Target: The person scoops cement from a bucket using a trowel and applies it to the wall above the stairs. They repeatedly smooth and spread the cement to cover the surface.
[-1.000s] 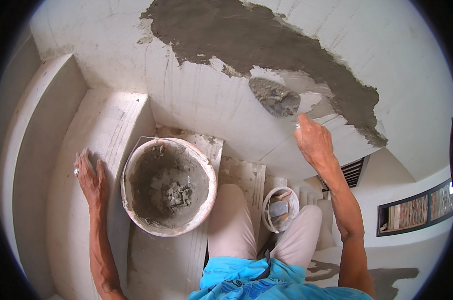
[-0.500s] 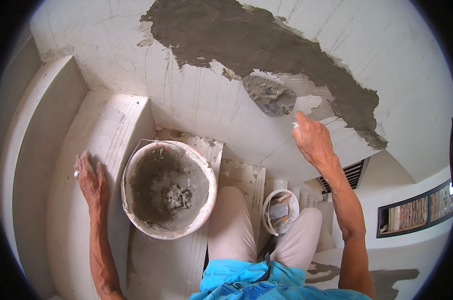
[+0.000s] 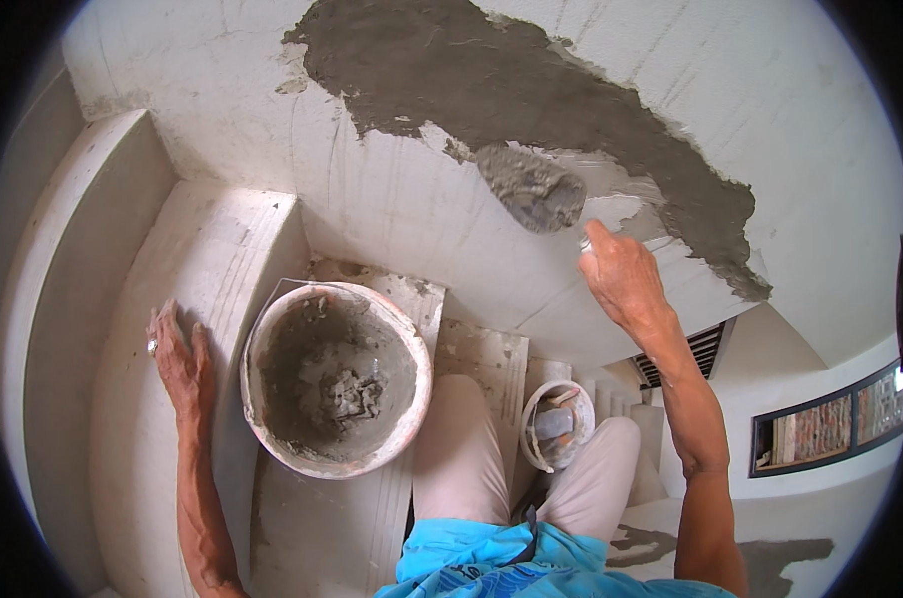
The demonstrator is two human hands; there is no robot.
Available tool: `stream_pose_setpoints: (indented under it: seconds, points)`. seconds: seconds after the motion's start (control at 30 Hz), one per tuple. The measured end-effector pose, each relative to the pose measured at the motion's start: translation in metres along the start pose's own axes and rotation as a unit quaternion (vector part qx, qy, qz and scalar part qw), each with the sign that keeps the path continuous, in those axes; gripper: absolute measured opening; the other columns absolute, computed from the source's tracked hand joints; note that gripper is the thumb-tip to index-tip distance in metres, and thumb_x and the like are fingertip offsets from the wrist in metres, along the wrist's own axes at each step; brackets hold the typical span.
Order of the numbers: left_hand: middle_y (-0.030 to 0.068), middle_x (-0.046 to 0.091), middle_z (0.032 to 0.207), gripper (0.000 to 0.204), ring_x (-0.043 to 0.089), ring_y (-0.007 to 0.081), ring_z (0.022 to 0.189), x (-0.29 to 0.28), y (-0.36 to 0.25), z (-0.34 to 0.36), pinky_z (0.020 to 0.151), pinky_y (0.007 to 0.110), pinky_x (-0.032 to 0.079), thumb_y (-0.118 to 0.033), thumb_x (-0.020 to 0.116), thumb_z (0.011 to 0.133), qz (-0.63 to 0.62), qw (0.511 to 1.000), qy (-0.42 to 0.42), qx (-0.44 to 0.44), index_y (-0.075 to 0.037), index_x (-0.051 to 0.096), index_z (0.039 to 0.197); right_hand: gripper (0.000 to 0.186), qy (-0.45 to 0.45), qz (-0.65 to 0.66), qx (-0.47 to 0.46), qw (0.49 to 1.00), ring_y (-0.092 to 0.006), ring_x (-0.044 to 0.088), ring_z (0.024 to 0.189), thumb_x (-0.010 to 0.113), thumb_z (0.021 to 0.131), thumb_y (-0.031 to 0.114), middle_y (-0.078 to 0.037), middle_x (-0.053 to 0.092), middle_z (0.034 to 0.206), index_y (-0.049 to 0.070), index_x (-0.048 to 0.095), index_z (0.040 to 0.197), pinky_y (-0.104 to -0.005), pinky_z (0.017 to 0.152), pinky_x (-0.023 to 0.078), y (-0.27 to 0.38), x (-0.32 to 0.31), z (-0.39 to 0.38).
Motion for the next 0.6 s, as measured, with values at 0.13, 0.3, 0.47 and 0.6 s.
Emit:
stream_pose_setpoints:
  seconds: [0.13,0.3,0.47,0.6]
  points:
    - [0.0233,0.048,0.142,0.049,0.035,0.0392,0.140,-0.002,0.003,-0.002,0.118,0.047,0.023,-0.021,0.055,0.094,0.014,1.000,-0.016,0.004,0.000,0.047,0.138,0.008,-0.071,0.038,-0.012,0.997,-0.0444,0.061,0.060,0.052,0.083,0.005,-0.023,0.058,0.063,-0.002,0.048,0.083,-0.0534,0.057,0.049,0.016,-0.033,0.025]
    - [0.0232,0.047,0.143,0.050,0.034,0.0392,0.140,-0.001,0.003,0.000,0.118,0.046,0.023,-0.026,0.055,0.096,0.000,1.000,-0.006,-0.001,-0.001,0.047,0.139,0.007,-0.127,0.002,-0.009,0.992,-0.0442,0.062,0.060,0.052,0.083,0.004,-0.023,0.059,0.065,-0.002,0.048,0.081,-0.0526,0.057,0.050,0.018,-0.037,0.048]
    - [0.0232,0.048,0.143,0.051,0.034,0.0391,0.140,-0.002,0.002,-0.001,0.118,0.046,0.023,-0.026,0.055,0.095,-0.001,1.000,-0.004,-0.003,0.000,0.047,0.138,0.008,-0.023,-0.005,-0.022,0.999,-0.0436,0.063,0.061,0.053,0.084,0.005,-0.023,0.060,0.065,-0.001,0.049,0.081,-0.0528,0.056,0.050,0.021,-0.001,0.020]
    - [0.0232,0.048,0.142,0.050,0.035,0.0389,0.140,-0.002,0.003,-0.001,0.118,0.046,0.023,-0.025,0.055,0.095,-0.001,1.000,-0.006,0.004,0.000,0.047,0.138,0.008,-0.066,0.026,-0.025,0.997,-0.0430,0.063,0.062,0.053,0.084,0.005,-0.023,0.060,0.065,-0.002,0.049,0.081,-0.0533,0.056,0.049,0.025,-0.019,0.027]
Point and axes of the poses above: each hand's wrist, its own z-axis towards the middle knuckle, its own x-axis out of the palm, y = z × x, the point moved 5 cm from there along z, towards the middle knuckle
